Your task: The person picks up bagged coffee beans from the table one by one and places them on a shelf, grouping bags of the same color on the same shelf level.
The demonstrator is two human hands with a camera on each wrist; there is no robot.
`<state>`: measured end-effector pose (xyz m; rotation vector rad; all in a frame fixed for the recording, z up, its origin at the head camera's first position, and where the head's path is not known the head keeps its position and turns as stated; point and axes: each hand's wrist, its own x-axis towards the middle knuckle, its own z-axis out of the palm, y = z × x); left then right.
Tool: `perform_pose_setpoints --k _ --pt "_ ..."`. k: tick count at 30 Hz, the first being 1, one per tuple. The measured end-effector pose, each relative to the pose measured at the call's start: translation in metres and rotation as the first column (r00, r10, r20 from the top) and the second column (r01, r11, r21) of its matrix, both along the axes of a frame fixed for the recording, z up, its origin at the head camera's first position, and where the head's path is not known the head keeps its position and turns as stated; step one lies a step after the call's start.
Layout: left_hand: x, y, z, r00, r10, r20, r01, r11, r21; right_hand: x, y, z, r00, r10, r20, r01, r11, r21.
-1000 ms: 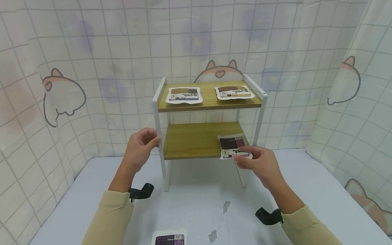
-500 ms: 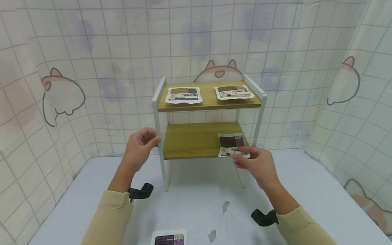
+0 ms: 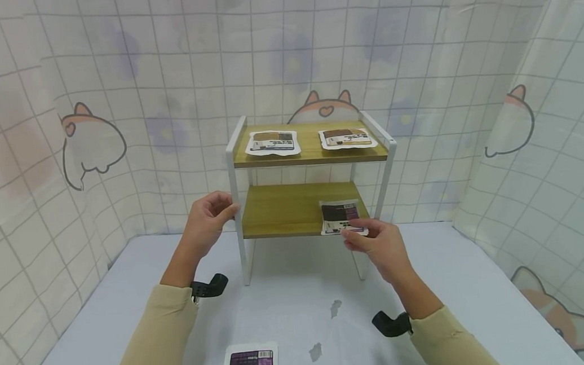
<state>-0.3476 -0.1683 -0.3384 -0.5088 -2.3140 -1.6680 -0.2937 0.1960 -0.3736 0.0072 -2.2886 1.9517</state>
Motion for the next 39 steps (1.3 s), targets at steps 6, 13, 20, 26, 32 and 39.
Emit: perform_pose_setpoints --k 6,13,20,26,32,39 --pt "0.001 0.0 0.0 1.0 -0.001 0.002 0.001 1.0 -0.002 -0.002 0.002 -0.001 1.0 -0.027 0.008 0.027 1.0 0.014" --pt "0.001 0.0 0.001 1.0 -0.008 0.008 0.008 1.0 -0.003 -0.002 0.002 -0.004 0.999 -0.052 -0.005 0.052 0.999 -0.007" --pt "0.002 0.001 0.002 1.0 -0.01 0.008 0.01 1.0 -0.001 -0.004 -0.004 -0.008 0.996 -0.079 -0.032 0.076 0.993 -0.085" --pt "0.002 0.0 0.001 1.0 -0.011 0.006 0.011 1.0 0.003 -0.007 -0.011 -0.009 0.991 -0.123 -0.051 0.116 0.986 -0.117" --pt "0.002 0.0 0.001 1.0 -0.009 0.006 0.009 1.0 -0.001 -0.008 -0.015 -0.009 0.989 -0.135 -0.067 0.126 0.984 -0.13" --pt "0.001 0.0 0.001 1.0 -0.006 0.012 0.006 1.0 -0.004 -0.011 -0.017 -0.009 0.986 -0.153 -0.071 0.142 0.981 -0.133"
